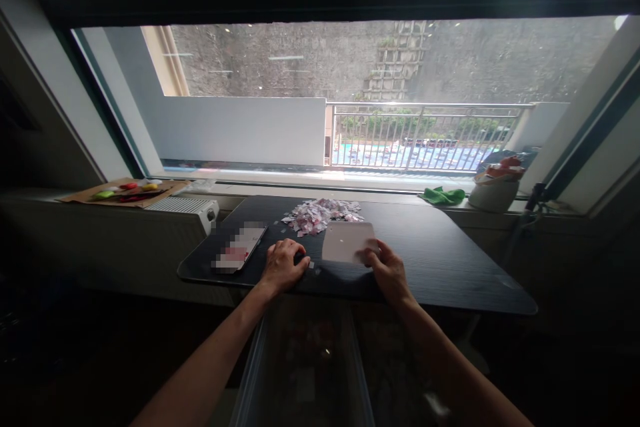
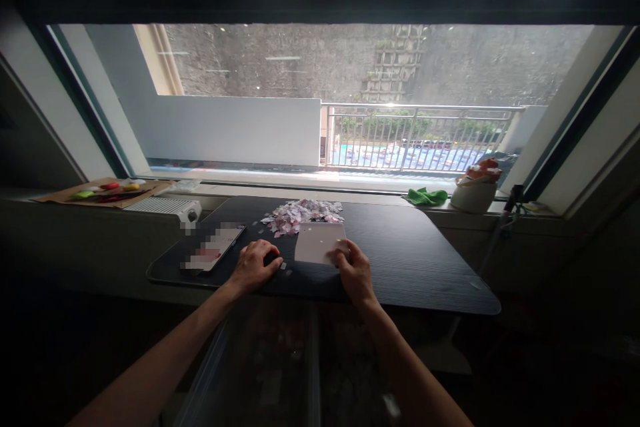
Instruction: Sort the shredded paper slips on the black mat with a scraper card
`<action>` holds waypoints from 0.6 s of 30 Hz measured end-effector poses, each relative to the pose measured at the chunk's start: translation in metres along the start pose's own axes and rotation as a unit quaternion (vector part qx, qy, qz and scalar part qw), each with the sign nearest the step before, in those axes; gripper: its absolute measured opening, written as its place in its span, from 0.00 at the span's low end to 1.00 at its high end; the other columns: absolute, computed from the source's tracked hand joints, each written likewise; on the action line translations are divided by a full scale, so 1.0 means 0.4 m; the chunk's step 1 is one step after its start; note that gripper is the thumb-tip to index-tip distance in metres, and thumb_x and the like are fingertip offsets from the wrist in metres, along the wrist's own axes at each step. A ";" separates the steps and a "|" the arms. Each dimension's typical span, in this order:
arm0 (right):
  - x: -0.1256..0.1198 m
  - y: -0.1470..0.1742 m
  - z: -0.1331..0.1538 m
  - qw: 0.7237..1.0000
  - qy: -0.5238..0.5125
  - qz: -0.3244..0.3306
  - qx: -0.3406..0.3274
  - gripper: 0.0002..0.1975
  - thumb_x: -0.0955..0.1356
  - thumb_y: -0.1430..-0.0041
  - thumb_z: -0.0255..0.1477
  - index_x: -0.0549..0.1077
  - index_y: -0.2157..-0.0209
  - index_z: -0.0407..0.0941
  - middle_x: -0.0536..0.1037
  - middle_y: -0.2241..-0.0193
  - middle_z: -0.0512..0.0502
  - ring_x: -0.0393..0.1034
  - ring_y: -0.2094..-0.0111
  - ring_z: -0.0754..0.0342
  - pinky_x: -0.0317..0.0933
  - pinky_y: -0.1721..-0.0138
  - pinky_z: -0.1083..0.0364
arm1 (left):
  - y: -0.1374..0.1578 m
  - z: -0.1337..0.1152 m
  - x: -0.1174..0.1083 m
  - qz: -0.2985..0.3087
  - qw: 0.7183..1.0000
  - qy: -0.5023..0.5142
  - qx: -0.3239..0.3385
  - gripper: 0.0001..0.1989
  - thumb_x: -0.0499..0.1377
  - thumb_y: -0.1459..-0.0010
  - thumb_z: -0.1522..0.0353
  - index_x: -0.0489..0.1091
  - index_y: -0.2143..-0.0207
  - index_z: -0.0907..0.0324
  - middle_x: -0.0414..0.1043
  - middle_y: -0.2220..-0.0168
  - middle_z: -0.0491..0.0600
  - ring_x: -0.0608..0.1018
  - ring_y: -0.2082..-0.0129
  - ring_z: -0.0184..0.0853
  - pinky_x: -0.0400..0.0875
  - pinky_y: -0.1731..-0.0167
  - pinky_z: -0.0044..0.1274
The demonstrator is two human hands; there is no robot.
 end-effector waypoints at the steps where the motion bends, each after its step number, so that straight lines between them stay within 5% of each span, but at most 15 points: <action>1: -0.003 -0.005 -0.006 1.000 -0.004 -0.024 0.001 0.24 0.68 0.54 0.41 0.71 0.58 0.42 0.81 0.71 0.43 0.75 0.67 0.48 0.68 0.67 0.52 | 0.000 0.000 0.000 -0.003 1.000 -0.001 0.002 0.07 0.55 0.46 0.64 0.70 0.68 0.56 0.71 0.62 0.49 0.70 0.57 0.39 0.59 0.51 0.35; 6: -0.007 -0.036 -0.020 0.998 -0.006 -0.059 0.012 0.26 0.68 0.56 0.40 0.70 0.56 0.41 0.80 0.69 0.44 0.75 0.67 0.49 0.68 0.66 0.53 | 0.002 0.000 0.001 -0.011 1.000 0.001 0.000 0.07 0.54 0.45 0.66 0.71 0.68 0.56 0.71 0.62 0.49 0.71 0.58 0.39 0.60 0.52 0.34; 12: -0.002 -0.025 0.004 0.998 0.048 0.007 0.030 0.17 0.67 0.56 0.35 0.74 0.63 0.42 0.80 0.72 0.45 0.74 0.70 0.50 0.65 0.73 0.55 | 0.001 0.002 0.002 -0.011 1.000 0.004 -0.005 0.09 0.52 0.45 0.69 0.72 0.67 0.56 0.72 0.62 0.49 0.71 0.58 0.38 0.61 0.53 0.33; 18: -0.020 -0.025 -0.018 0.996 0.039 -0.076 0.009 0.21 0.67 0.55 0.37 0.71 0.59 0.41 0.80 0.69 0.44 0.74 0.66 0.49 0.66 0.65 0.53 | -0.001 0.005 0.003 -0.018 1.000 0.007 -0.005 0.09 0.51 0.45 0.69 0.72 0.67 0.55 0.73 0.62 0.48 0.72 0.58 0.38 0.62 0.53 0.32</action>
Point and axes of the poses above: each hand's wrist, its own y-axis away from the middle knuckle, its own x-axis out of the palm, z = x × y, the point moved 2 cm from there along -y, towards the middle knuckle
